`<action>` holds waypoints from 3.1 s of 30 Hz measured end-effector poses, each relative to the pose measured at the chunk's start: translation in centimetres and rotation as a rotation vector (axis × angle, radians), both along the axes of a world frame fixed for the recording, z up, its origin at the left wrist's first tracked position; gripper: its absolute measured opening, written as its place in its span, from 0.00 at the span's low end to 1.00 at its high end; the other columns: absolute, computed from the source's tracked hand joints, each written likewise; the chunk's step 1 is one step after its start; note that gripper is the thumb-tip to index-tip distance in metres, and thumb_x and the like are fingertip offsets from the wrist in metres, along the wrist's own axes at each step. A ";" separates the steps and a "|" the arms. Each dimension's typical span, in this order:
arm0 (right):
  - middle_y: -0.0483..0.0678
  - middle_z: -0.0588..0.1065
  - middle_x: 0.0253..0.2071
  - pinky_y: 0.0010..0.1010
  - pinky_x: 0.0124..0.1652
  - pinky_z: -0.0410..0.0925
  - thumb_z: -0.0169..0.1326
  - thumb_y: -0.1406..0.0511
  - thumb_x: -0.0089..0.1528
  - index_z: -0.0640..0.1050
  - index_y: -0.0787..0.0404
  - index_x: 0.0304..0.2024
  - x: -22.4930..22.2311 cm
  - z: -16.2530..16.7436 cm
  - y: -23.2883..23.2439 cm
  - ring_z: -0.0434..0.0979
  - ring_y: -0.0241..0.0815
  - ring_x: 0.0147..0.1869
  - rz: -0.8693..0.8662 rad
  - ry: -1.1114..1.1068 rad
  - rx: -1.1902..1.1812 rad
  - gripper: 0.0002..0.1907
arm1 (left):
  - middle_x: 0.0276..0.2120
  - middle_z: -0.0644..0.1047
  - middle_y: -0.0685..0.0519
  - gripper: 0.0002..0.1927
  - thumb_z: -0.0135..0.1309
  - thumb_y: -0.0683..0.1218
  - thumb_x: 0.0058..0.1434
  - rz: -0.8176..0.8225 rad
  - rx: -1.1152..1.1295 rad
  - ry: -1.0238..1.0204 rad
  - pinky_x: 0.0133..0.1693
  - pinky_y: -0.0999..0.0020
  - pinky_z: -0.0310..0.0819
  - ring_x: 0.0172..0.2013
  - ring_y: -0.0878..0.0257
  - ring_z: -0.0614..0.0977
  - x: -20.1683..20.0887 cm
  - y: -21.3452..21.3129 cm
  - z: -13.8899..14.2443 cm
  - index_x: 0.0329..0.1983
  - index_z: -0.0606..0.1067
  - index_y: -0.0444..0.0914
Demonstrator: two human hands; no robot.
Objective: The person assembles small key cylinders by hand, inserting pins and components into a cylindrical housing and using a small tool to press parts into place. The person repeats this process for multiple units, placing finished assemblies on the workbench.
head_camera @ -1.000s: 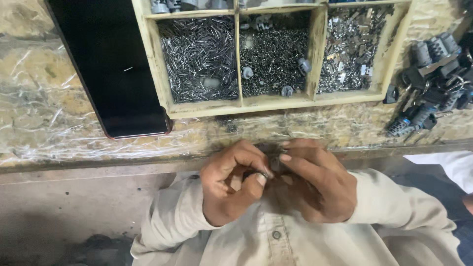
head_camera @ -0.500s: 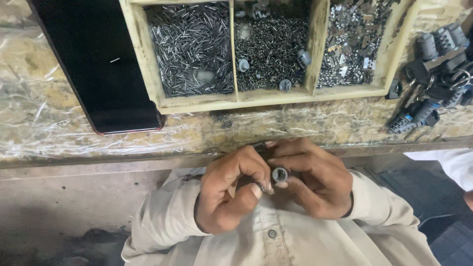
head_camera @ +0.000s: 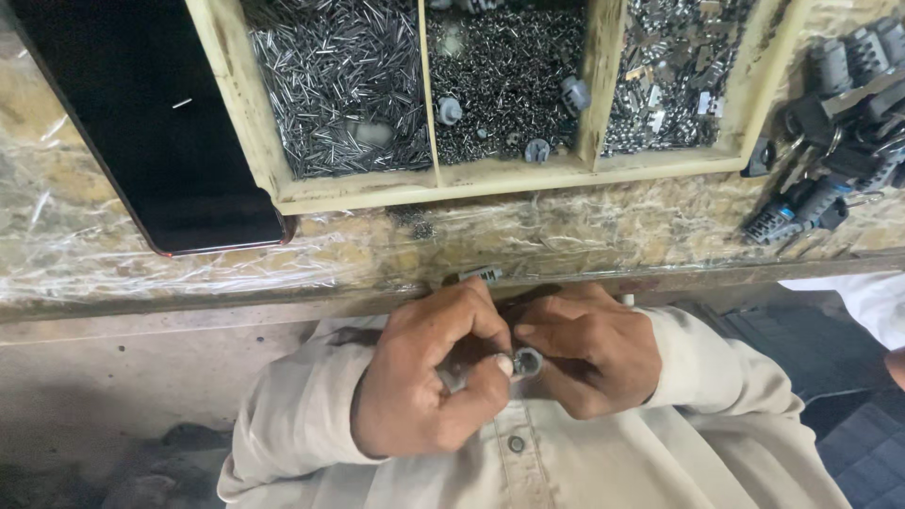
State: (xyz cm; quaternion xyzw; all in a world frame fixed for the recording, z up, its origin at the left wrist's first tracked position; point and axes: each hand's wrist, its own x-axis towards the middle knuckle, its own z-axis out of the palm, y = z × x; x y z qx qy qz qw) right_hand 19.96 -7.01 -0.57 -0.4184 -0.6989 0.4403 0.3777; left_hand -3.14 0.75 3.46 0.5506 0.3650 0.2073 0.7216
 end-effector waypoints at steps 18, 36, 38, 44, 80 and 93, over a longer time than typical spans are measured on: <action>0.59 0.74 0.32 0.43 0.32 0.76 0.58 0.79 0.58 0.71 0.79 0.42 0.7 0.2 2.4 0.79 0.51 0.30 0.130 -0.058 0.534 0.12 | 0.24 0.74 0.53 0.06 0.57 0.38 0.54 -0.183 -0.233 0.088 0.24 0.69 0.67 0.21 0.67 0.74 0.4 1.6 0.7 0.31 0.71 0.35; 0.55 0.78 0.36 0.45 0.46 0.74 0.54 0.66 0.60 0.75 0.71 0.44 1.8 9.0 10.2 0.83 0.49 0.37 0.275 -0.277 0.389 0.14 | 0.44 0.79 0.43 0.16 0.65 0.35 0.64 0.315 -0.330 -0.687 0.50 0.55 0.84 0.46 0.49 0.85 1.5 -0.8 -1.3 0.53 0.75 0.32; 0.55 0.77 0.41 0.51 0.48 0.76 0.55 0.72 0.63 0.74 0.64 0.48 4.7 9.6 12.8 0.83 0.46 0.40 0.039 -0.415 0.406 0.11 | 0.43 0.81 0.42 0.11 0.61 0.34 0.64 0.132 -0.744 -0.856 0.50 0.54 0.84 0.46 0.50 0.86 0.4 -1.2 -2.2 0.49 0.78 0.31; 0.54 0.74 0.32 0.40 0.32 0.69 0.60 0.69 0.69 0.76 0.65 0.46 9.5 1.6 21.4 0.75 0.50 0.30 -0.053 -1.009 0.513 0.06 | 0.47 0.81 0.40 0.09 0.59 0.29 0.65 0.022 -0.270 -0.574 0.51 0.61 0.86 0.47 0.54 0.86 -0.1 -2.3 -2.8 0.46 0.77 0.31; 0.61 0.72 0.46 0.57 0.66 0.72 0.60 0.78 0.62 0.71 0.73 0.57 -1.9 0.5 2.2 0.79 0.54 0.52 -0.120 0.180 0.008 0.21 | 0.54 0.80 0.42 0.22 0.58 0.30 0.67 0.190 0.535 -0.024 0.52 0.61 0.84 0.52 0.48 0.86 -1.2 -1.7 -2.4 0.61 0.68 0.36; 0.55 0.72 0.36 0.51 0.58 0.72 0.53 0.71 0.63 0.73 0.71 0.36 0.4 4.8 6.0 0.76 0.48 0.40 0.033 -0.538 1.364 0.05 | 0.42 0.81 0.39 0.20 0.61 0.37 0.57 0.086 0.149 -0.187 0.50 0.63 0.78 0.44 0.49 0.85 2.7 -1.8 0.6 0.52 0.70 0.28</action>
